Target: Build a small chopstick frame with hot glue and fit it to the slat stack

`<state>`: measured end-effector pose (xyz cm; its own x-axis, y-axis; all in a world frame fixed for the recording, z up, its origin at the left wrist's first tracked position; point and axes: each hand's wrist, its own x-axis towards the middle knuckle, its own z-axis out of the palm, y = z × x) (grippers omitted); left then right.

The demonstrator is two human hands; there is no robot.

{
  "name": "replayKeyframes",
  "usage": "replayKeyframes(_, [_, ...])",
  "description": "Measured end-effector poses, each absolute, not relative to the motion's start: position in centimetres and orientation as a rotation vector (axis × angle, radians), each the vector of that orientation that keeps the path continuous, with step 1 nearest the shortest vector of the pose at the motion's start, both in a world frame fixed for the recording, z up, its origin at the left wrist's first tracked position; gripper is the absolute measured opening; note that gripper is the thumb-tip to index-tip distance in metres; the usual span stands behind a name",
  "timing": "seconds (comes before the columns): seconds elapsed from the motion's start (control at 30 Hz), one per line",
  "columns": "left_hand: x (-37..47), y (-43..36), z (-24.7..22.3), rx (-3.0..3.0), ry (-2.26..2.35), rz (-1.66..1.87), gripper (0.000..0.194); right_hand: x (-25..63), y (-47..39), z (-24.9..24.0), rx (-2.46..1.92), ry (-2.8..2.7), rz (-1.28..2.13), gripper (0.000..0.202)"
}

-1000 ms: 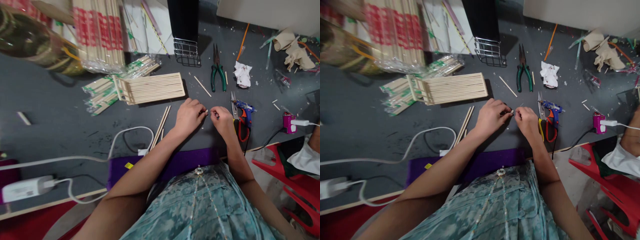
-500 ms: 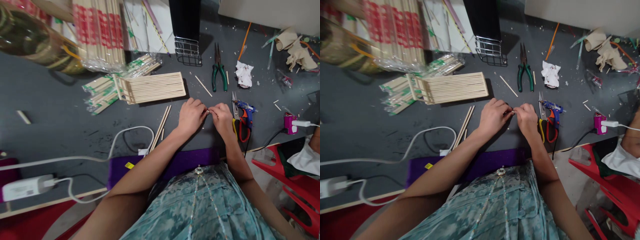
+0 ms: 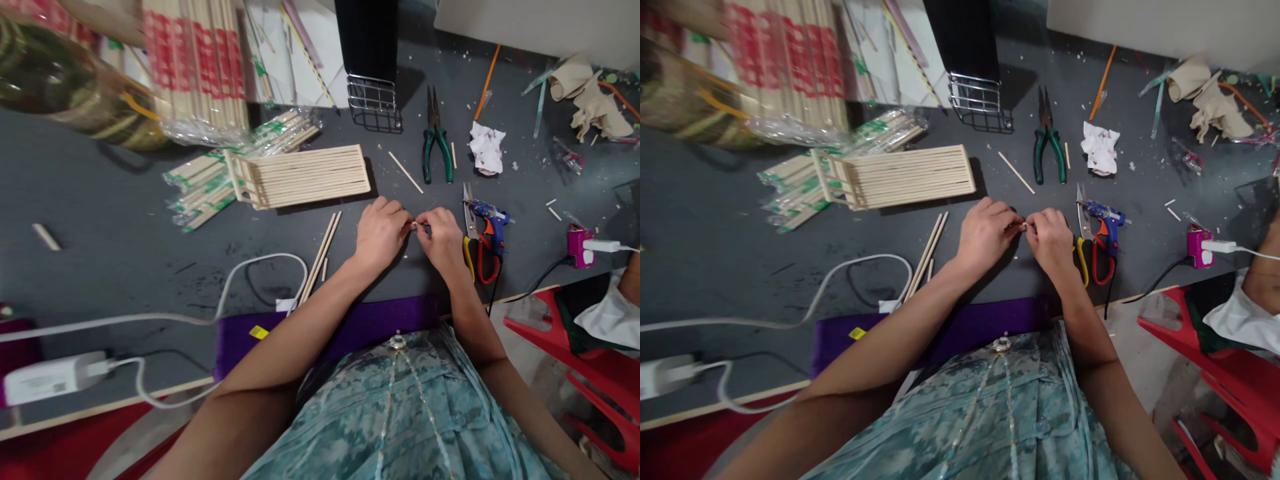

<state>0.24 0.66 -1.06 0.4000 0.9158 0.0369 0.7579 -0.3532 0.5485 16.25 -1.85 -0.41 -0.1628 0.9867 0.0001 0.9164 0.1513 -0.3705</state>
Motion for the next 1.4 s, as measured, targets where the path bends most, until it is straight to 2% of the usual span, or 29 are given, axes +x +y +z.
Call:
replayKeyframes(0.63, [0.43,0.50,-0.91,2.415,1.431,0.415,0.028,16.25,-2.22,-0.44,-1.841,-2.120,0.455,0.025])
replayKeyframes(0.83, [0.17,0.66,-1.04,2.339,1.418,0.431,0.022,16.12,-2.24,-0.37,-1.878,-2.114,0.447,0.026])
replayKeyframes(1.4, [0.27,0.72,-1.63,2.361,1.407,0.515,0.024,16.40,-2.55,-0.81,-1.807,-2.052,0.377,0.018])
